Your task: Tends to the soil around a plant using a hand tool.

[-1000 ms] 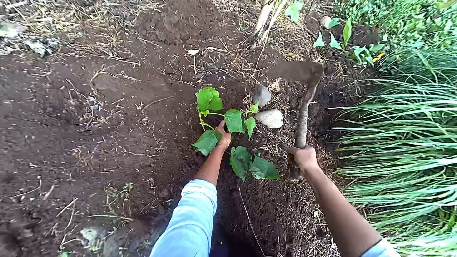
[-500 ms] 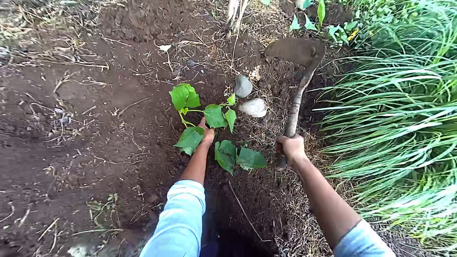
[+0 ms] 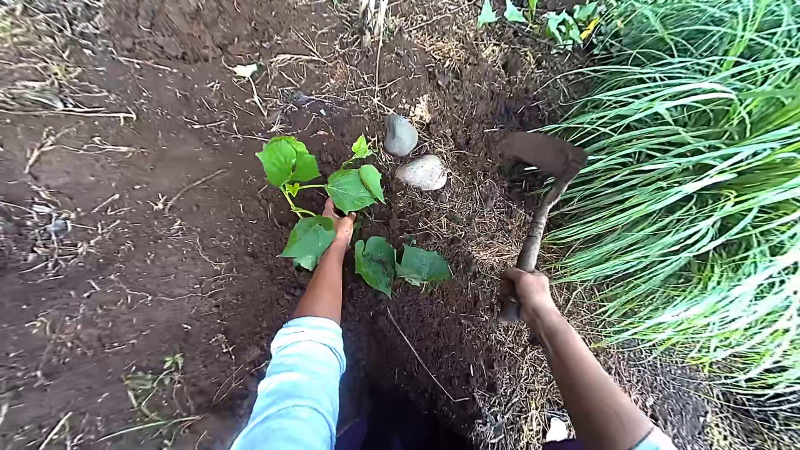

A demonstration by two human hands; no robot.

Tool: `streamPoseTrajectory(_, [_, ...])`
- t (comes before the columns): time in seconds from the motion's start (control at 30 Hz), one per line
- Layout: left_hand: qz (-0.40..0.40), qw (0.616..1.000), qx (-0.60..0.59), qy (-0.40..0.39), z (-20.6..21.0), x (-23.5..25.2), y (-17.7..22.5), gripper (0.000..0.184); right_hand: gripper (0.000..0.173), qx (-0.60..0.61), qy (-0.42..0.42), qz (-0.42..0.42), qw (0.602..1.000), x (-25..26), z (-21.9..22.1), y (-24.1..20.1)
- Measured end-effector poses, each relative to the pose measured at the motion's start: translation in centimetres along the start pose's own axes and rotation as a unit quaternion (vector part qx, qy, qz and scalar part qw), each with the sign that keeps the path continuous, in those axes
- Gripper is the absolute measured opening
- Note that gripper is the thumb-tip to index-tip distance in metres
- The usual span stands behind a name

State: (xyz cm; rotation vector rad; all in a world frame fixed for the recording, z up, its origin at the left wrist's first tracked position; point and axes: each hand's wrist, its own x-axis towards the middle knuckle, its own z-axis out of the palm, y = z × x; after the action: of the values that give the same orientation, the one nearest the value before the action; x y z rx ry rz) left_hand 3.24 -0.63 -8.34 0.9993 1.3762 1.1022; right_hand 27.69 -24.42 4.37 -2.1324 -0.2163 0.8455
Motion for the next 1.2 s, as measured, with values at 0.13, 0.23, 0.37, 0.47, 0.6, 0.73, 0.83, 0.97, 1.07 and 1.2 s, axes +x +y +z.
streamPoseTrajectory(0.13, [-0.004,1.0,-0.016,0.006,0.0,-0.4,0.5,0.078,0.01,-0.063,-0.102,0.108,0.987,-2.9,2.6,7.5])
streamPoseTrajectory(0.23, [-0.006,1.0,-0.002,0.002,-0.1,-0.6,1.0,0.078,0.01,-0.098,-0.16,0.151,0.971,-5.1,-3.2,9.2])
streamPoseTrajectory(0.37, [-0.006,0.999,-0.034,-0.001,0.0,-0.9,1.1,0.082,0.01,-0.053,-0.084,0.099,0.99,-3.9,-6.4,5.9])
streamPoseTrajectory(0.47, [-0.016,0.999,-0.04,0.007,0.0,-1.6,1.8,0.084,0.008,0.092,-0.033,0.075,0.992,-1.5,0.1,3.5])
streamPoseTrajectory(0.6, [-0.019,0.999,-0.031,0.007,0.0,-2.2,2.6,0.083,0.005,0.004,-0.178,0.143,0.974,-4.5,4.8,7.4])
streamPoseTrajectory(0.73, [-0.019,1.0,-0.017,0.012,0.0,-2.1,2.6,0.082,0.009,-0.048,-0.205,0.159,0.965,-4.9,-2.9,9.0])
streamPoseTrajectory(0.83, [-0.008,1.0,-0.002,0.003,-0.1,-1.5,1.6,0.083,0.003,0.042,-0.112,0.133,0.984,-2.8,-4.3,7.5])
streamPoseTrajectory(0.97, [0.0,1.0,-0.007,-0.01,-0.1,-1.1,0.9,0.082,0.022,0.226,-0.076,0.14,0.961,-1.6,4.1,5.2])
streamPoseTrajectory(1.07, [-0.009,1.0,-0.023,-0.004,0.0,-1.6,1.6,0.081,0.005,0.047,-0.187,0.146,0.97,-4.3,6.7,7.8])
streamPoseTrajectory(1.2, [0.005,1.0,-0.001,0.003,-0.3,-1.2,1.1,0.082,0.028,-0.22,-0.121,0.037,0.967,-3.8,1.2,7.4])
